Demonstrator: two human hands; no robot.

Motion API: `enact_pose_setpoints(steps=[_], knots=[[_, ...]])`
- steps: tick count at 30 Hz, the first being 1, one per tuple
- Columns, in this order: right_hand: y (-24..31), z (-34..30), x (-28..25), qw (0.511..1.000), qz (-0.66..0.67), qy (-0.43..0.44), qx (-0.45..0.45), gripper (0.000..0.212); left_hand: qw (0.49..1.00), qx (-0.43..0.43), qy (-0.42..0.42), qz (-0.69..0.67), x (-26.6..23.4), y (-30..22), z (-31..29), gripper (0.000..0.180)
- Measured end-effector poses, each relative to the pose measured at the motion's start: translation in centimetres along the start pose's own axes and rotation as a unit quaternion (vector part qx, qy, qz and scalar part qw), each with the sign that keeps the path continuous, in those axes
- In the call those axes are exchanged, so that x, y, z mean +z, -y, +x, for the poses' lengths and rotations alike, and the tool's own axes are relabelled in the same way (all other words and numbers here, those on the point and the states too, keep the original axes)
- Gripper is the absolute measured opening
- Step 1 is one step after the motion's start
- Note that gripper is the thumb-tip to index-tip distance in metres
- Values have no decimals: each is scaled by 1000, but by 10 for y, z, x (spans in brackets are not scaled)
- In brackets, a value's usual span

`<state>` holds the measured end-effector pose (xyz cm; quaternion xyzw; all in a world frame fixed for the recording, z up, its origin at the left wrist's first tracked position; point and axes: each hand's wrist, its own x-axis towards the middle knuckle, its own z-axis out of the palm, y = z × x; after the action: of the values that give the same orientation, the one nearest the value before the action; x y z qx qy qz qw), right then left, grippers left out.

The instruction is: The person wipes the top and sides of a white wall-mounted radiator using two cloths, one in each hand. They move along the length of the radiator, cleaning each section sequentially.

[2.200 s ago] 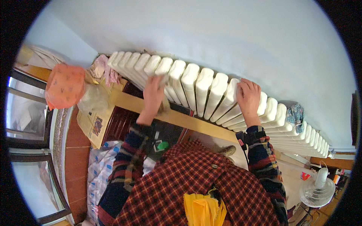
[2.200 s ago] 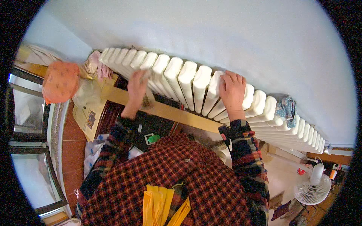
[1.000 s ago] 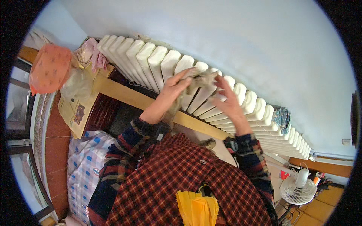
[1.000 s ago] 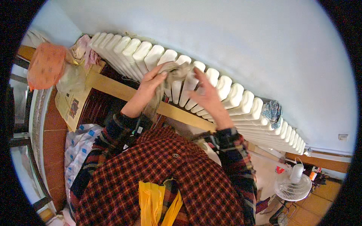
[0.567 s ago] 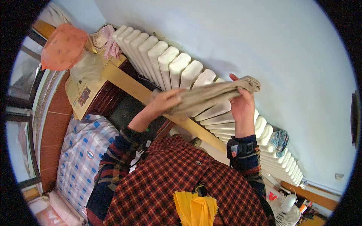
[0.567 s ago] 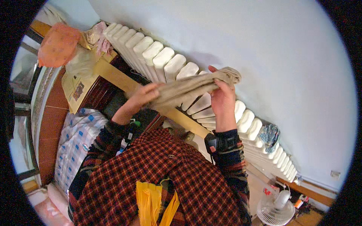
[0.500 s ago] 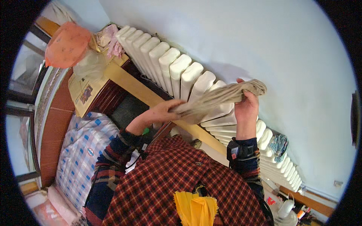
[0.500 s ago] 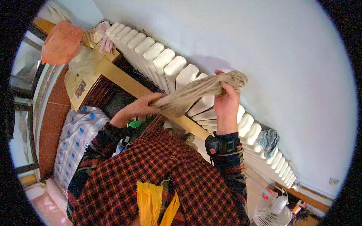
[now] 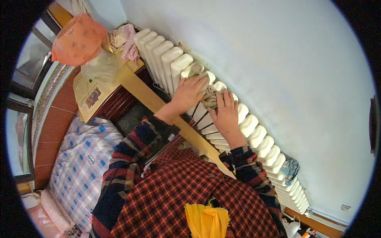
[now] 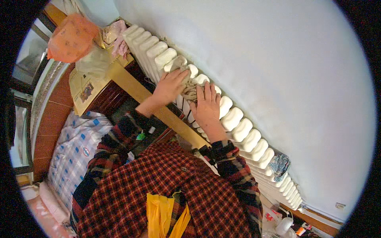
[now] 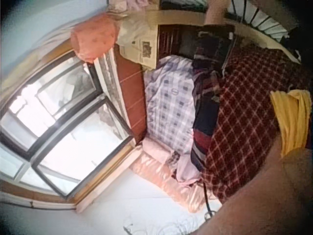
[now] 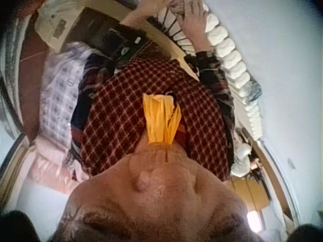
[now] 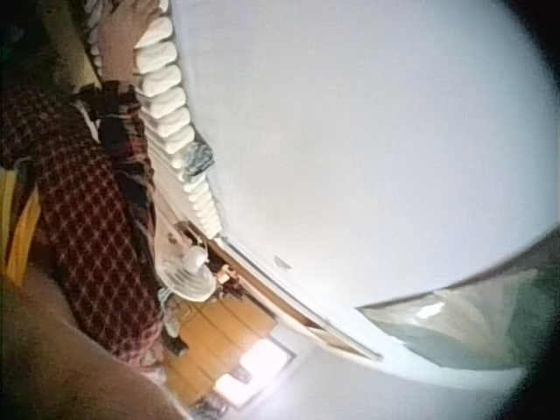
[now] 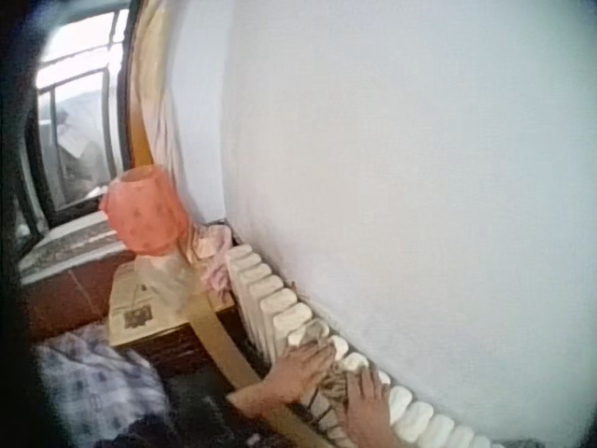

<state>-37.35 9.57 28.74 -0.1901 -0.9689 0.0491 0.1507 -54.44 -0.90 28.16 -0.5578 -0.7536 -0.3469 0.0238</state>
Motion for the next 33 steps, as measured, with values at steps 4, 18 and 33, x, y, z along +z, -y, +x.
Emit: enact_pose_setpoints(steps=[4,18,33], knots=[[-8,30,13,999,-36,2,30,56,984,63,-32,163,20,6,22,44],[-7,-5,-4,992,107,-14,69,44,995,79,-30,42,-9,15,-16,40],[-10,0,7,982,158,-77,69,38,997,75,-17,13,-2,17,1,29]])
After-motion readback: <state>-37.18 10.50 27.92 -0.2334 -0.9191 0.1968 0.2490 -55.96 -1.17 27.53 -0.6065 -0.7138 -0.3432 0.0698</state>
